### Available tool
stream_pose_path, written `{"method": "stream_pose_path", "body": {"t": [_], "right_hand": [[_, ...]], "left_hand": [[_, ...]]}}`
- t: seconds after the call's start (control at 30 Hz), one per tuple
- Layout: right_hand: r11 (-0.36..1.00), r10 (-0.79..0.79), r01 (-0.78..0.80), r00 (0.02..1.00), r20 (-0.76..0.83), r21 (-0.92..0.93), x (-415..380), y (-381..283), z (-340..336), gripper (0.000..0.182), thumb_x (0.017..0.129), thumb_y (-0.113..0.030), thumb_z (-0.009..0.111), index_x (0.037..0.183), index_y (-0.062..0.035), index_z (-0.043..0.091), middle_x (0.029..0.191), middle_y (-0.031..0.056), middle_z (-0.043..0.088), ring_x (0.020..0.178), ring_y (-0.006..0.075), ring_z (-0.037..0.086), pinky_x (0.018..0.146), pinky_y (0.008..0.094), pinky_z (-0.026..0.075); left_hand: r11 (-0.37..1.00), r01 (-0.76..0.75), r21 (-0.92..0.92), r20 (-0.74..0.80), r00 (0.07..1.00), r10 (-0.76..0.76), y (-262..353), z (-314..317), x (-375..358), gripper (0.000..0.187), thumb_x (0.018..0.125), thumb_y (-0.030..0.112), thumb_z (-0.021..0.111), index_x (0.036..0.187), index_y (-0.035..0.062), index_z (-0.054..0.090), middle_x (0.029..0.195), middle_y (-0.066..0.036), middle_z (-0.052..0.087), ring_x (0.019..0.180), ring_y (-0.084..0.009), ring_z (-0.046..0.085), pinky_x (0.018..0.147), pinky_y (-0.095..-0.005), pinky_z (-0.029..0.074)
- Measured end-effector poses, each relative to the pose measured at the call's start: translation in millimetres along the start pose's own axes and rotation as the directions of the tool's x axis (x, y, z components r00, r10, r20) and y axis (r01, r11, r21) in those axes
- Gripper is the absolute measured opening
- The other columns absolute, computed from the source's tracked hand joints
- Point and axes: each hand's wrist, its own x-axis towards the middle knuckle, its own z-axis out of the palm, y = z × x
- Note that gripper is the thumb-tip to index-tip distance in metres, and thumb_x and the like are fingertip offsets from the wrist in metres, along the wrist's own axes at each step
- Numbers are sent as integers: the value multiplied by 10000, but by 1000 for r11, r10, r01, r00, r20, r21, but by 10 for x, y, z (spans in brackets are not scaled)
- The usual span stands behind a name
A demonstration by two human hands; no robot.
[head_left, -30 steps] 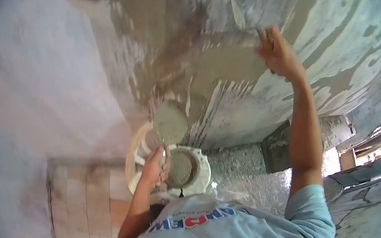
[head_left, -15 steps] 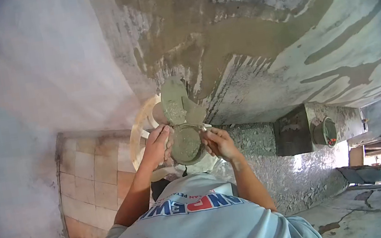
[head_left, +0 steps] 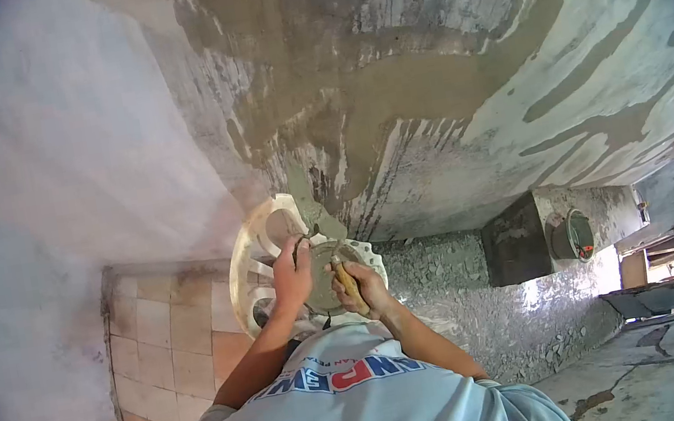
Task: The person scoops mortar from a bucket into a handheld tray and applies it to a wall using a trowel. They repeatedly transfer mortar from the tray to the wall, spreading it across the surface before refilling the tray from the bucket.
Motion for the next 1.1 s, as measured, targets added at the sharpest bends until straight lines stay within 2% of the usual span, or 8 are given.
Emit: {"method": "stream_pose_path", "body": {"t": [0.17,0.3,0.37,0.43,0.7,0.77,0.97,1.1], "right_hand": [[998,-34,34,999,14,-50,-50,-214,142,454,1049,-416,458,1296,-45,549,794,57,550,467,132,446,377,262,349],[986,-132,138,989,66,-97,-117,-498,318,468,1056,-386,448,1313,-5,534,786,73,554,455,142,462,371,271,364],[961,-183,203,976,116,-187,-191,-726,442,491,1061,-379,418,1361,-3,518,794,76,559,466,155,477,389,277,388],[954,-228,256,957,178,-154,-276,-920,519,523,1048,-392,434,1387,1,497,819,82,566,468,159,477,407,288,398],[788,-558,614,738,380,-36,-518,-2711,1592,505,1022,-394,494,1390,-48,503,860,58,572,568,148,535,439,282,422],[710,-645,702,681,345,-59,-604,-3281,1978,466,1019,-368,519,1392,-88,513,879,40,573,607,127,543,455,276,438],[298,-829,878,432,355,-373,-807,-4699,3072,359,1033,-297,486,1317,-99,582,914,48,601,626,106,553,459,277,438],[-220,-904,685,124,409,-695,-826,-5085,3650,340,1029,-302,471,1238,-71,606,863,78,639,650,177,607,538,336,504]], "left_hand": [[993,88,-83,77,994,-82,74,-64,-67,295,1029,247,531,1154,-4,625,972,-196,687,936,-307,679,850,-379,504],[909,177,-378,219,971,-98,-122,-87,-158,256,1044,255,527,1058,23,634,765,-42,567,716,-155,579,683,-316,478],[751,421,-508,363,896,-257,-48,-135,-239,253,1067,281,486,1054,72,628,704,-8,522,535,-109,485,479,-270,395],[731,459,-505,420,870,-257,-132,-194,-343,288,1067,276,477,1150,48,633,862,-16,603,729,-104,525,657,-267,409],[331,750,-573,720,653,-234,-341,-468,-380,298,1060,335,460,1041,59,569,649,-42,492,425,-154,428,390,-315,363],[269,751,-603,704,660,-262,-285,-463,-469,352,1060,403,473,847,128,531,576,-11,452,412,-150,380,391,-309,324],[574,595,-563,541,790,-288,-371,-511,-485,262,1066,316,465,939,117,578,609,6,480,426,-122,403,393,-284,348],[740,459,-492,471,855,-218,-562,-572,-568,234,1066,290,470,935,124,570,610,17,474,421,-106,369,400,-261,336]]}}
